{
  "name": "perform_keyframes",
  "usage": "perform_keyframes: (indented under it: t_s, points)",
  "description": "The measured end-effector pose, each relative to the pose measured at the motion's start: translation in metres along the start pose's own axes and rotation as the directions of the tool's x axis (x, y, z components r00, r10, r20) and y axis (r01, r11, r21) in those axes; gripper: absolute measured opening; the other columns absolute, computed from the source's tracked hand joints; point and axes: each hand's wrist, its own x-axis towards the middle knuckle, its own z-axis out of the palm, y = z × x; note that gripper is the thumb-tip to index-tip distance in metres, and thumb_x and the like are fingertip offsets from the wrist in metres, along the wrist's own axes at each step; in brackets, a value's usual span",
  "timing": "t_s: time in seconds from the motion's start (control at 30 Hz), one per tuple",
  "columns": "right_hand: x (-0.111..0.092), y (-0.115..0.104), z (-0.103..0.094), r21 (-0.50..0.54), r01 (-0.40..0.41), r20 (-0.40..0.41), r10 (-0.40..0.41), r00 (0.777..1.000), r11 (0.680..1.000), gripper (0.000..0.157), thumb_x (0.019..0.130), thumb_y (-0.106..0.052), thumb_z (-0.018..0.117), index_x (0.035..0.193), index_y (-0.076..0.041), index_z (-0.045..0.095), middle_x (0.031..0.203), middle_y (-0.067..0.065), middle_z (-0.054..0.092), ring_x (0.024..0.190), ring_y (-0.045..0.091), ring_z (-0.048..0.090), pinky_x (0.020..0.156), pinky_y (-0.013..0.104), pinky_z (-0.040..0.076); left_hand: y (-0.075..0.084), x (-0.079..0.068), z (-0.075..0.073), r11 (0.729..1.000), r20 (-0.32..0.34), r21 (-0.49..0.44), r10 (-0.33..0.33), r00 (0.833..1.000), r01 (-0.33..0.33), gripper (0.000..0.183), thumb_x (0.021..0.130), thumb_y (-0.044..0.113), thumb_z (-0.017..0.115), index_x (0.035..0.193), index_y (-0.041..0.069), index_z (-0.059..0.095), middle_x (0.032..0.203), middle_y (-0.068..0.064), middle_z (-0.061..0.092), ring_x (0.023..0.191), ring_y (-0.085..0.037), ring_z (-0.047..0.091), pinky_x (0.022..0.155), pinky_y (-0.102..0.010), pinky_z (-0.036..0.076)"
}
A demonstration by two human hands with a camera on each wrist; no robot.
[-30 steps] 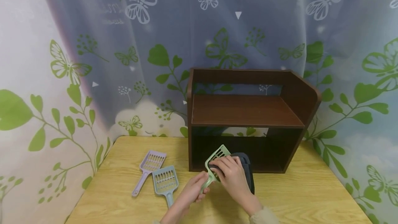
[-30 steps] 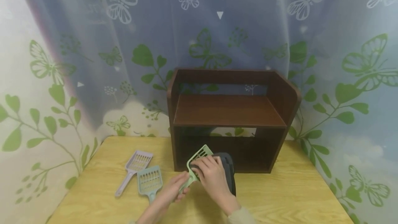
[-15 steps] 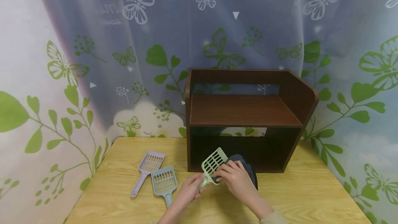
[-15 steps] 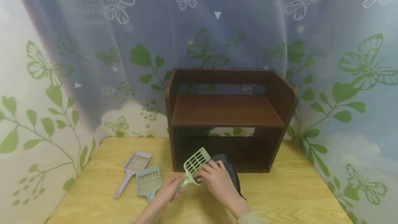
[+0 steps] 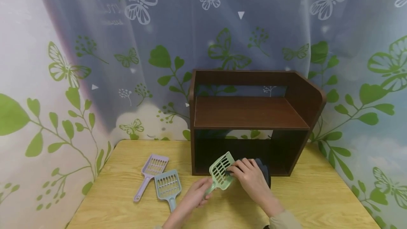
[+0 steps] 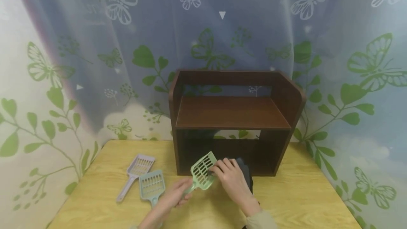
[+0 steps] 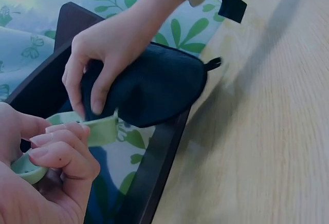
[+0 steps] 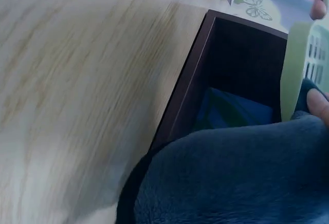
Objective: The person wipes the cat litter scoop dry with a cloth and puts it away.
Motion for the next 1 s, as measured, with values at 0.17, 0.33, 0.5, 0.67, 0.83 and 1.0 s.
perform_keyframes:
  t_s: [0.17, 0.33, 0.5, 0.67, 0.83, 1.0]
  points:
    - [0.004, -0.007, 0.007, -0.037, -0.081, -0.055, 0.079, 0.995, 0.996, 0.019, 0.082, -0.020, 0.077, 0.100, -0.014, 0.072, 0.097, 0.000, 0.065, 0.082, 0.021, 0.056, 0.072, 0.038, 0.046, 0.005, 0.002, 0.003, 1.000, 0.032, -0.013, 0.009, 0.999, -0.008, 0.031, 0.109, 0.033, 0.045, 0.095, 0.005, 0.048, 0.068, 0.003, 0.040, 0.049, -0.004, 0.028, 0.042, -0.016, 0.021]
    - [0.008, -0.011, 0.010, -0.049, -0.143, -0.082, 0.139, 0.987, 0.989, 0.026, 0.077, -0.015, 0.085, 0.100, -0.013, 0.072, 0.099, 0.003, 0.065, 0.083, 0.023, 0.056, 0.069, 0.038, 0.044, 0.006, 0.004, 0.001, 0.999, 0.033, -0.030, -0.014, 0.999, 0.015, 0.029, 0.108, 0.036, 0.046, 0.092, 0.012, 0.044, 0.068, 0.003, 0.040, 0.050, -0.006, 0.029, 0.044, -0.018, 0.022]
    - [0.013, -0.009, 0.009, -0.052, -0.165, -0.094, 0.159, 0.983, 0.985, 0.031, 0.074, -0.014, 0.088, 0.101, -0.012, 0.071, 0.099, 0.004, 0.065, 0.083, 0.023, 0.056, 0.068, 0.036, 0.044, 0.004, 0.003, -0.001, 1.000, 0.031, -0.021, -0.021, 0.999, 0.022, 0.027, 0.108, 0.034, 0.046, 0.094, 0.012, 0.048, 0.068, 0.004, 0.041, 0.050, -0.005, 0.030, 0.044, -0.017, 0.023]
    - [0.019, -0.006, 0.007, -0.048, -0.179, -0.109, 0.173, 0.979, 0.983, 0.029, 0.077, -0.016, 0.086, 0.102, -0.011, 0.072, 0.098, 0.004, 0.065, 0.084, 0.023, 0.057, 0.068, 0.037, 0.045, 0.002, 0.000, -0.003, 0.999, 0.059, -0.029, -0.035, 0.998, 0.037, 0.028, 0.108, 0.032, 0.045, 0.101, 0.006, 0.054, 0.067, 0.004, 0.041, 0.049, -0.005, 0.030, 0.044, -0.017, 0.024]
    - [0.019, -0.006, 0.006, -0.034, -0.189, -0.098, 0.185, 0.978, 0.981, 0.028, 0.076, -0.016, 0.086, 0.101, -0.012, 0.072, 0.098, 0.003, 0.065, 0.084, 0.022, 0.056, 0.067, 0.037, 0.045, 0.001, -0.002, -0.004, 0.998, 0.071, -0.043, -0.036, 0.997, 0.040, 0.030, 0.108, 0.032, 0.045, 0.105, 0.005, 0.056, 0.067, 0.004, 0.042, 0.049, -0.004, 0.030, 0.044, -0.016, 0.024]
    - [0.014, -0.008, 0.006, -0.045, -0.163, -0.059, 0.161, 0.985, 0.986, 0.027, 0.076, -0.014, 0.087, 0.099, -0.015, 0.073, 0.097, 0.001, 0.065, 0.084, 0.021, 0.057, 0.066, 0.037, 0.047, 0.000, 0.000, -0.008, 0.997, 0.023, -0.072, -0.025, 0.999, 0.026, 0.027, 0.108, 0.034, 0.045, 0.103, 0.009, 0.054, 0.067, 0.005, 0.042, 0.050, -0.003, 0.031, 0.045, -0.015, 0.025]
